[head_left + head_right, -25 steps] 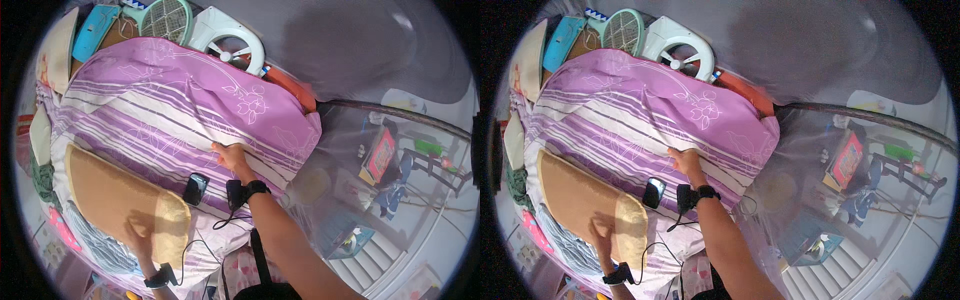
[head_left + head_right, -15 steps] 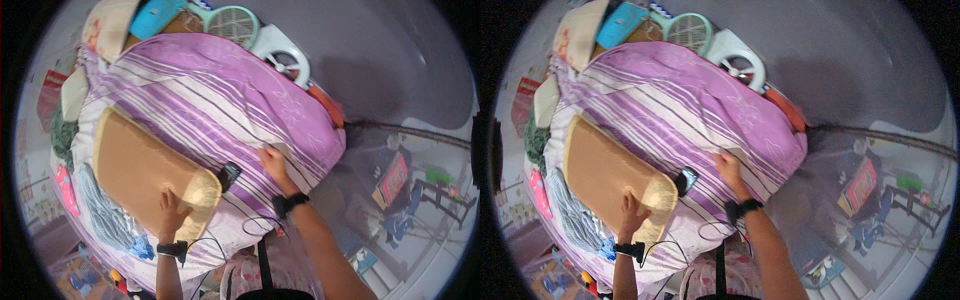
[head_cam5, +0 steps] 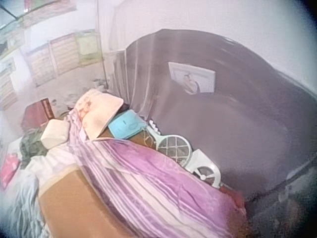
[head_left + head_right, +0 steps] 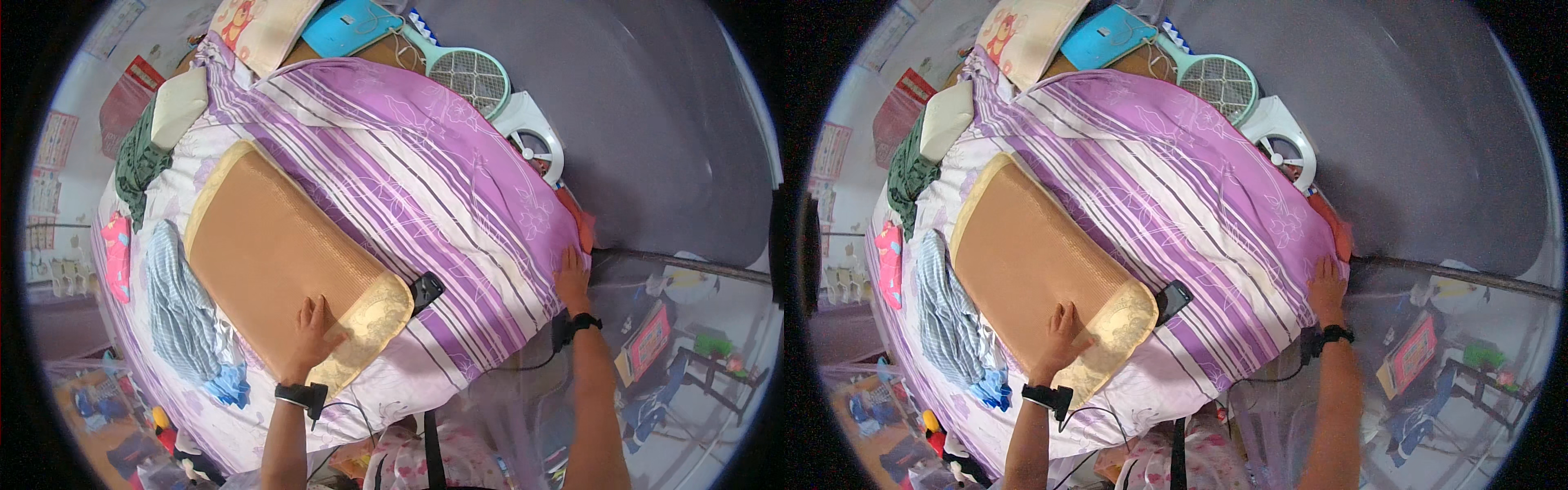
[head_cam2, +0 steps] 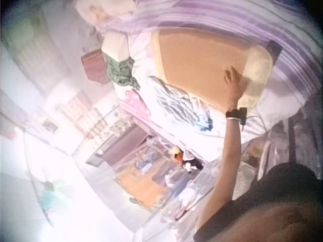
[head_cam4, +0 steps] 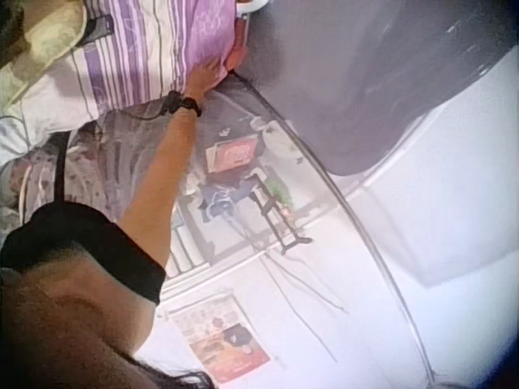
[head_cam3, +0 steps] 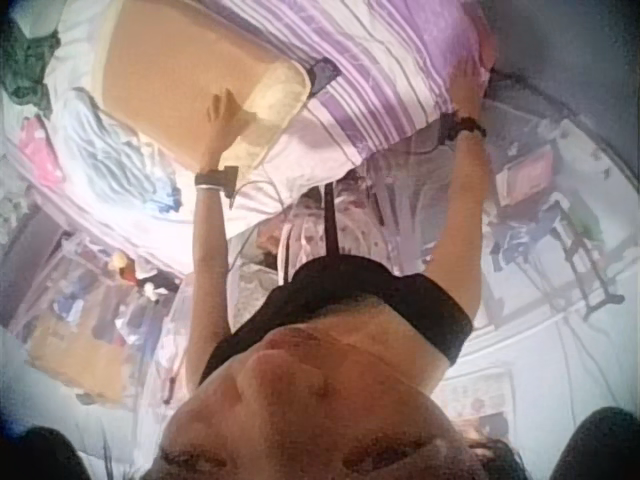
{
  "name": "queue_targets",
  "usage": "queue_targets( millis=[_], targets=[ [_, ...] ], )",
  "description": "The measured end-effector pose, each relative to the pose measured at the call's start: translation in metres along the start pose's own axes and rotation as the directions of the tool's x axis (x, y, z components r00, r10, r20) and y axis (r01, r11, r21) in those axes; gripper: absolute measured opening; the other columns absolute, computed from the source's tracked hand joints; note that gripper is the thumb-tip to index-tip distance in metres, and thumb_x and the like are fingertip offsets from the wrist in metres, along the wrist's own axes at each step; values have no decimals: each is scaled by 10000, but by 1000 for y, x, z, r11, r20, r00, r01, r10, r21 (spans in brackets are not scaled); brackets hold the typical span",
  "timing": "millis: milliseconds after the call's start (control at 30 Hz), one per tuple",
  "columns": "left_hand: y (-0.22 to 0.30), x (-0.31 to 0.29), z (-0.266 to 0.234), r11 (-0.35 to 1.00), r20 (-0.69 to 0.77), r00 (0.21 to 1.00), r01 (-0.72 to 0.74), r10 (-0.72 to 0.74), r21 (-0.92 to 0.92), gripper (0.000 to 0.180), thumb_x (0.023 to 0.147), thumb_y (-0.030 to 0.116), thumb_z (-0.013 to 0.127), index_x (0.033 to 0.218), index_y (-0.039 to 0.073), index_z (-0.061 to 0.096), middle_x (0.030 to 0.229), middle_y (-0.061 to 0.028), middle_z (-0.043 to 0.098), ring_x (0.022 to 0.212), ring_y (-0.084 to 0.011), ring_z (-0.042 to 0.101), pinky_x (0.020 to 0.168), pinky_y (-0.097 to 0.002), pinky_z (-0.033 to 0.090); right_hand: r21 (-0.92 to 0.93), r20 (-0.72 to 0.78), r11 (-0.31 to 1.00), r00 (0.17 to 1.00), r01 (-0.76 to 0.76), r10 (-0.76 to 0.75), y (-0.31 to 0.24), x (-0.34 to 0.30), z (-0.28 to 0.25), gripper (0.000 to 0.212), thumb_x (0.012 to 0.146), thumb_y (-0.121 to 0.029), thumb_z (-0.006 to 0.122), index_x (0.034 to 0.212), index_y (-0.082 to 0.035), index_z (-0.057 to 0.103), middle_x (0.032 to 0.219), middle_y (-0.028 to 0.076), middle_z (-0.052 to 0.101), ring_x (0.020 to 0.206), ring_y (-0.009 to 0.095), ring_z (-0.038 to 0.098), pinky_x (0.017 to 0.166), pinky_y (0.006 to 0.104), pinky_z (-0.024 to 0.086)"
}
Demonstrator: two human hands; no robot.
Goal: Folding various items of clothing and sheets on a bed within a mosquito net.
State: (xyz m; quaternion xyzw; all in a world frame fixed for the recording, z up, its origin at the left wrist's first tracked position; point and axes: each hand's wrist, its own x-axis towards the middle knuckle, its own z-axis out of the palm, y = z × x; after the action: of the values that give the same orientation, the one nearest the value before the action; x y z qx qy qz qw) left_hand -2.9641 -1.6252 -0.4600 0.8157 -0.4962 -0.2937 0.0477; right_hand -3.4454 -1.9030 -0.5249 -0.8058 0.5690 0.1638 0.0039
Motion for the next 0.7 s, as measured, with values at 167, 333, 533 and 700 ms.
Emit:
queue_targets(
  millis=[167,333,533,700],
  targets=[
    [-87,-34,22,433,-259,838,-30,-480,-901,583,790,191,628,1261,-5,347,1279,-154,369,1144,-227,404,942,-333,345,411,-89,911,992,-41,85,-50,3,-31,417,799,-292,559,1088,4,511,1039,202,547,1034,357,485,848,452,380],
    [-180,-142,49,146,1,386,351,-922,-925,739,759,412,626,1268,16,264,1212,-134,396,1079,-240,424,877,-369,356,835,-239,424,926,350,-293,-246,-36,-82,426,735,-271,677,1046,-6,555,992,191,572,930,322,546,791,368,434],
    [-140,-130,55,-114,302,714,300,-632,-947,630,810,495,527,1201,14,414,1098,-140,530,1008,-246,522,781,-394,456,871,105,488,949,57,-299,-364,-20,-111,648,664,-474,673,1033,34,514,928,211,595,868,335,588,737,376,466],
    [-76,-121,-11,-170,-18,771,-163,-636,-972,541,902,401,401,1241,-19,364,1144,-162,504,973,-227,558,766,-325,497,973,-20,205,929,102,-369,-359,-31,-195,538,699,-436,654,880,58,541,754,204,621,709,318,624,614,381,478]
  ],
)
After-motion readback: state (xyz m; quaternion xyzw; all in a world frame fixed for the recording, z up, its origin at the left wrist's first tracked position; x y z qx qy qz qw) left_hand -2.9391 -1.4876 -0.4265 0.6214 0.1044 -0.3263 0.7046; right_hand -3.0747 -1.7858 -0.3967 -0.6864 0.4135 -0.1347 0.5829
